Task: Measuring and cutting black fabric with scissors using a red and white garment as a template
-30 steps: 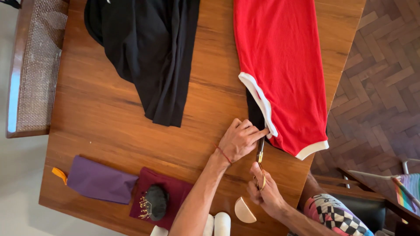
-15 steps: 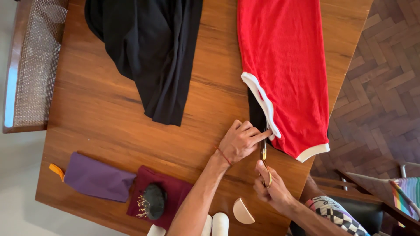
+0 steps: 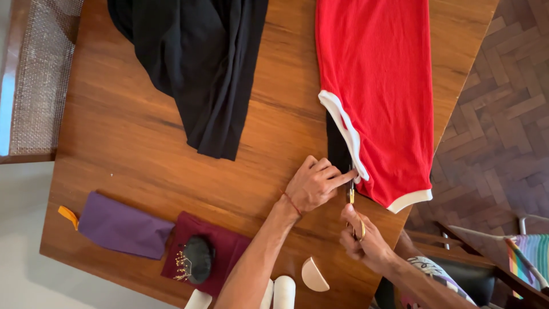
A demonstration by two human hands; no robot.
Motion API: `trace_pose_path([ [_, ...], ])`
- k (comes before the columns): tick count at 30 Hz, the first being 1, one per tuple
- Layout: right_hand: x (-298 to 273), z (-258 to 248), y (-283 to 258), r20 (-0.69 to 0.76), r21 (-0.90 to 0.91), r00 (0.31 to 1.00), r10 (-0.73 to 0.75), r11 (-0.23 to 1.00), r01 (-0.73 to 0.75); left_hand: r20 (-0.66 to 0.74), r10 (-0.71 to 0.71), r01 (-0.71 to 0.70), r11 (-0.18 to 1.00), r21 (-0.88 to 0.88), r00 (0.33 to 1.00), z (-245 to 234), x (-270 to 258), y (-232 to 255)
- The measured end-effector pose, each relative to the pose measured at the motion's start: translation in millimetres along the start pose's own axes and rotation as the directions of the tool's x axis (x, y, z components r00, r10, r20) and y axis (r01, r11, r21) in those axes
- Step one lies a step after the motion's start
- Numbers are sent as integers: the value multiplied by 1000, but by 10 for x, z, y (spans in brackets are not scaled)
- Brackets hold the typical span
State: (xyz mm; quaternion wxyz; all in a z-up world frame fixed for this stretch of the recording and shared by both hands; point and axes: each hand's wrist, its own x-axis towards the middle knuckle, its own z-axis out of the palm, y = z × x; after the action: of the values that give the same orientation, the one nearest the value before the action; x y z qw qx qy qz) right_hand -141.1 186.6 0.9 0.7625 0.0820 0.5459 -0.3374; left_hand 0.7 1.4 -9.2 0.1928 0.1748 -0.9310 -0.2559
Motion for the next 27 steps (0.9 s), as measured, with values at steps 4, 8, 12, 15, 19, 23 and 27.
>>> trace_pose_path([
  [4, -29, -29, -54, -35, -91, 999, 8, 996, -11, -3, -3, 3, 1000, 7, 1000, 13, 1, -8],
  [8, -30, -73, -161, 23, -56, 1000, 14, 998, -13, -8, -10, 10, 1000, -4, 1000, 11, -11, -4],
  [12, -43, -102, -209, -38, -148, 999, 22, 989, -28, -16, -2, 3, 1000, 17, 1000, 28, -3, 2],
  [15, -50, -115, -268, -9, -149, 1000, 8, 989, -10, -13, -13, 13, 1000, 4, 1000, 1, -5, -6],
  [19, -74, -115, -282, 1, -185, 1000, 23, 982, -23, -90, -74, 65, 992, -107, 993, 31, -15, -2],
  [23, -132, -147, -344, -7, -180, 998, 63, 982, -63, -129, -142, 118, 977, -178, 981, 9, -15, -15],
  [27, -174, -169, -324, 16, -160, 994, 109, 981, -105, -107, -111, 96, 986, -137, 988, -96, 6, -39],
])
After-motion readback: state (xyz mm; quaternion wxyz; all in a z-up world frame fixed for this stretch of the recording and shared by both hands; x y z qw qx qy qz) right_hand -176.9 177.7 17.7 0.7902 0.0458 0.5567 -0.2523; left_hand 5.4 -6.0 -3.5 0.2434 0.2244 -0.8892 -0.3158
